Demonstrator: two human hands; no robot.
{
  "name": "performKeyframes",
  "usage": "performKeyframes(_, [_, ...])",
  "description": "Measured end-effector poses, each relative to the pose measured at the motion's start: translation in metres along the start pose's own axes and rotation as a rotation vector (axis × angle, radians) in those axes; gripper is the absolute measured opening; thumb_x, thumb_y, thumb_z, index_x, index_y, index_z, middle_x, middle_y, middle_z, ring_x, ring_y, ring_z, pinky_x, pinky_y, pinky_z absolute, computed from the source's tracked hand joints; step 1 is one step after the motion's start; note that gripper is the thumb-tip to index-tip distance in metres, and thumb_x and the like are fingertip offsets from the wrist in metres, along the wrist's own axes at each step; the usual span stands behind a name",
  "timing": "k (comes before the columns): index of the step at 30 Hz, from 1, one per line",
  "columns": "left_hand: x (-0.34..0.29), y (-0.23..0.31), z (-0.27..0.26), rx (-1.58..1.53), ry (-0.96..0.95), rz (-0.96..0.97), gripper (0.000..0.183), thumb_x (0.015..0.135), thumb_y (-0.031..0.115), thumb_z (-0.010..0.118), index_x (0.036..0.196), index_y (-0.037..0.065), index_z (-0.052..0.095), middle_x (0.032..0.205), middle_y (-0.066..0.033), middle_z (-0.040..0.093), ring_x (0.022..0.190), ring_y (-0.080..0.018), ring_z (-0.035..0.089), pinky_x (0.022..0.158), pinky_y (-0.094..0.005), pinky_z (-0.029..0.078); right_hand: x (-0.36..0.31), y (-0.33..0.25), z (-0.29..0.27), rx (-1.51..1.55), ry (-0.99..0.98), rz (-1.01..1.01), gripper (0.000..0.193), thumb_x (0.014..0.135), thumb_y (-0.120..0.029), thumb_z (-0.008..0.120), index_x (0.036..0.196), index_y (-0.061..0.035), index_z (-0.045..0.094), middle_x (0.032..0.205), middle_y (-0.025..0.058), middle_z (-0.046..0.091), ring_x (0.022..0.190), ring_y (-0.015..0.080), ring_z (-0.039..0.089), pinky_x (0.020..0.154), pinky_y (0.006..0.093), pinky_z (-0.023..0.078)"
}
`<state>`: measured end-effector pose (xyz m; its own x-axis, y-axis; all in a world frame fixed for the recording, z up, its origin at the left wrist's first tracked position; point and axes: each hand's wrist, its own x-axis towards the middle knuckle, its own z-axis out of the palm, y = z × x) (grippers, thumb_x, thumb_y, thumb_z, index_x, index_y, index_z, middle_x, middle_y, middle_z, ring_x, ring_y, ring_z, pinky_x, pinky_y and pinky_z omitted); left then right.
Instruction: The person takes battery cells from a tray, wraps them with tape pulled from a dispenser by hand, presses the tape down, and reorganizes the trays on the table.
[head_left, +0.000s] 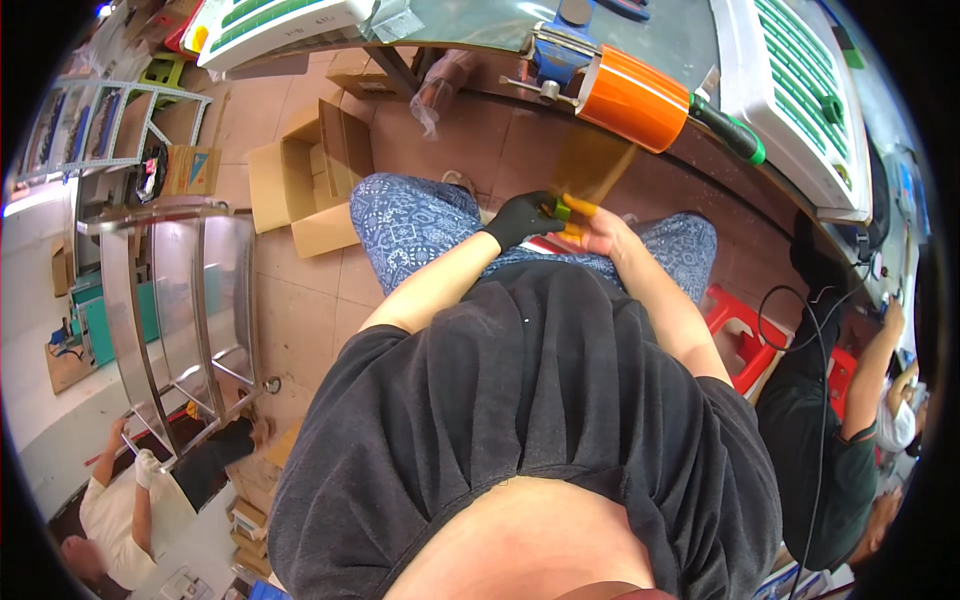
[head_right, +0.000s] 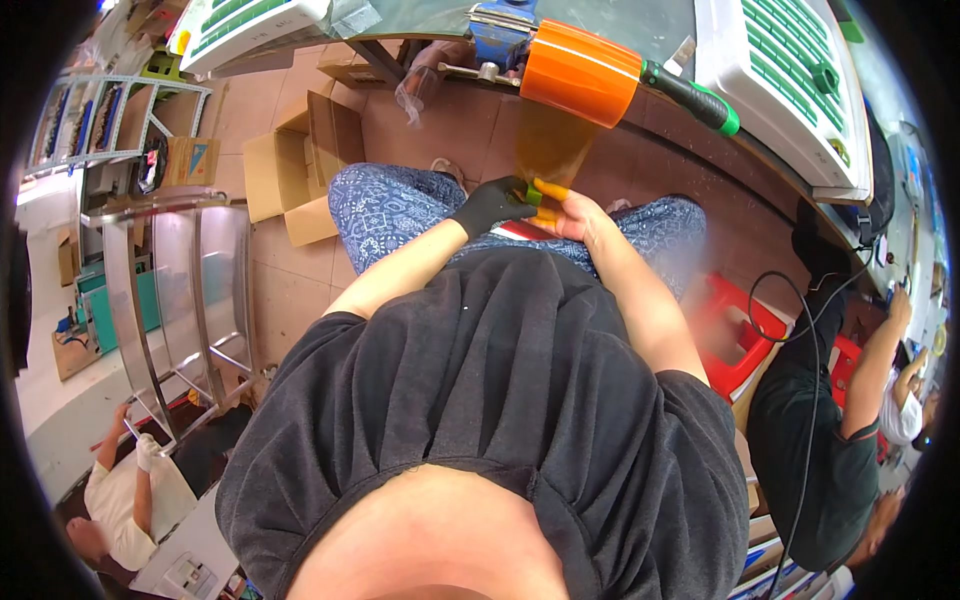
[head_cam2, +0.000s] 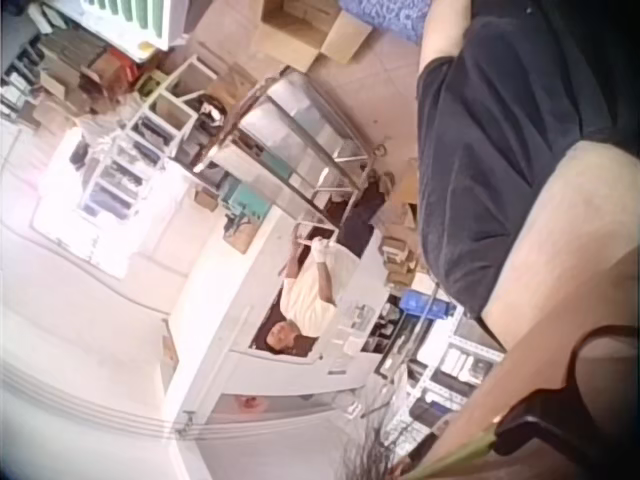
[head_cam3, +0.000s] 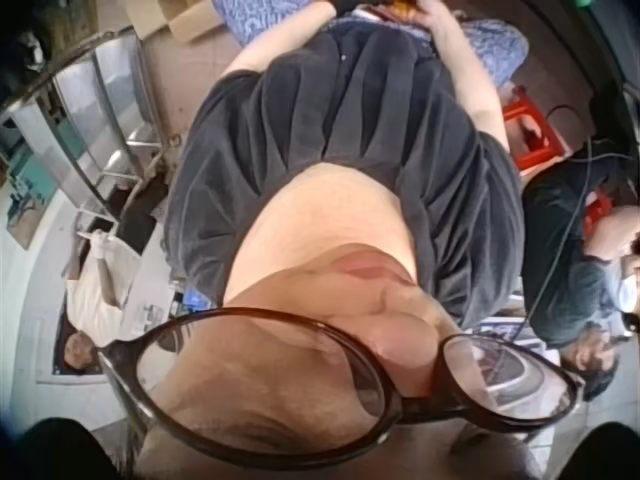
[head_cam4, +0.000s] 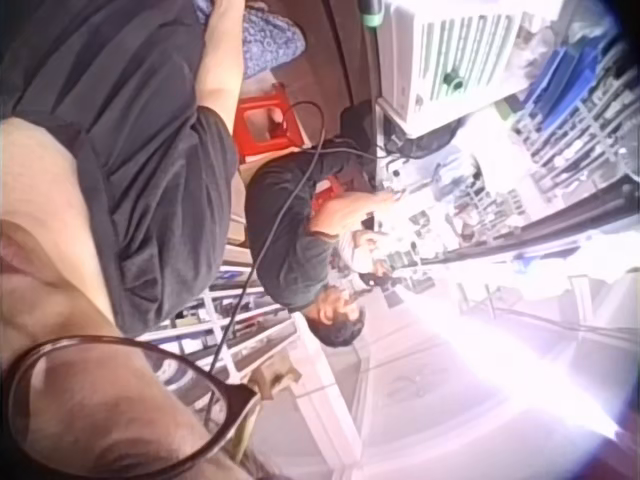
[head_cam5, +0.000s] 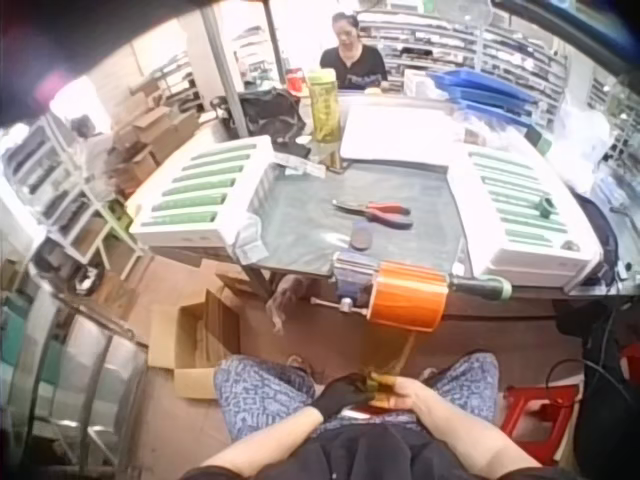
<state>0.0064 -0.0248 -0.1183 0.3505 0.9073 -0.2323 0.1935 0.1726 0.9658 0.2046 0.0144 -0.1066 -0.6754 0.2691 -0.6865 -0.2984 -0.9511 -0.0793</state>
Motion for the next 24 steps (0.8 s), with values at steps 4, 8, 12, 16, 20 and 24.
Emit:
performKeyframes(4, [0.001, 0.001, 0.000, 0.037, -0.006, -0.008, 0.042, 0.075, 0.023, 0.076, 0.108, 0.000, 0.061, 0.097, -0.0111, 0.068, 0.086, -0.0179, 0.064, 0.080, -0.0292, 0.050, 0.006, -0.001, -0.014, -0.087, 0.131, 0.033, 0.041, 0.091, -0.032, 0.060, 0.122, -0.0055, 0.054, 0.122, 0.0116, 0.058, 0.103, 0.0293, 0.059, 0.093, 0.0473, 0.048])
performKeyframes(8, [0.001, -0.003, -0.004, 0.103, -0.006, 0.018, 0.035, 0.076, 0.023, 0.075, 0.101, 0.000, 0.065, 0.094, -0.0115, 0.068, 0.085, -0.0187, 0.065, 0.078, -0.0294, 0.050, -0.007, 0.000, 0.004, -0.164, 0.195, 0.034, 0.041, 0.088, -0.037, 0.064, 0.119, -0.0101, 0.058, 0.119, 0.0077, 0.062, 0.106, 0.0261, 0.060, 0.097, 0.0480, 0.040])
performKeyframes(12, [0.001, 0.000, -0.004, 0.145, 0.001, 0.017, 0.035, 0.074, 0.025, 0.075, 0.099, 0.002, 0.066, 0.095, -0.0124, 0.068, 0.086, -0.0224, 0.065, 0.078, -0.0312, 0.050, -0.008, -0.003, 0.003, -0.191, 0.200, 0.094, 0.042, 0.089, -0.041, 0.061, 0.119, -0.0125, 0.058, 0.121, 0.0046, 0.062, 0.108, 0.0240, 0.060, 0.099, 0.0514, 0.035])
performKeyframes(16, [0.002, 0.012, -0.003, 0.405, -0.017, -0.045, 0.041, 0.071, 0.028, 0.077, 0.101, 0.003, 0.066, 0.099, -0.0135, 0.066, 0.092, -0.0255, 0.064, 0.082, -0.0339, 0.049, -0.006, -0.002, -0.011, -0.147, 0.140, 0.132, 0.045, 0.088, -0.044, 0.061, 0.119, -0.0119, 0.058, 0.120, 0.0040, 0.062, 0.108, 0.0238, 0.061, 0.097, 0.0506, 0.036])
performKeyframes(20, [0.002, -0.022, -0.015, 0.367, -0.036, 0.120, 0.048, 0.067, 0.035, 0.078, 0.102, 0.005, 0.067, 0.101, -0.0147, 0.065, 0.097, -0.0291, 0.062, 0.085, -0.0367, 0.048, 0.003, 0.000, -0.013, -0.192, 0.154, 0.183, 0.048, 0.087, -0.046, 0.061, 0.119, -0.0104, 0.058, 0.120, 0.0039, 0.062, 0.105, 0.0239, 0.062, 0.096, 0.0491, 0.037])
performKeyframes(24, [0.003, -0.022, -0.016, 0.333, -0.105, 0.224, 0.050, 0.066, 0.040, 0.077, 0.101, 0.006, 0.068, 0.100, -0.0159, 0.065, 0.095, -0.0310, 0.062, 0.084, -0.0378, 0.049, -0.002, 0.002, -0.010, -0.219, 0.214, 0.167, 0.050, 0.087, -0.048, 0.060, 0.120, -0.0110, 0.057, 0.120, 0.0033, 0.062, 0.102, 0.0242, 0.063, 0.094, 0.0462, 0.040])
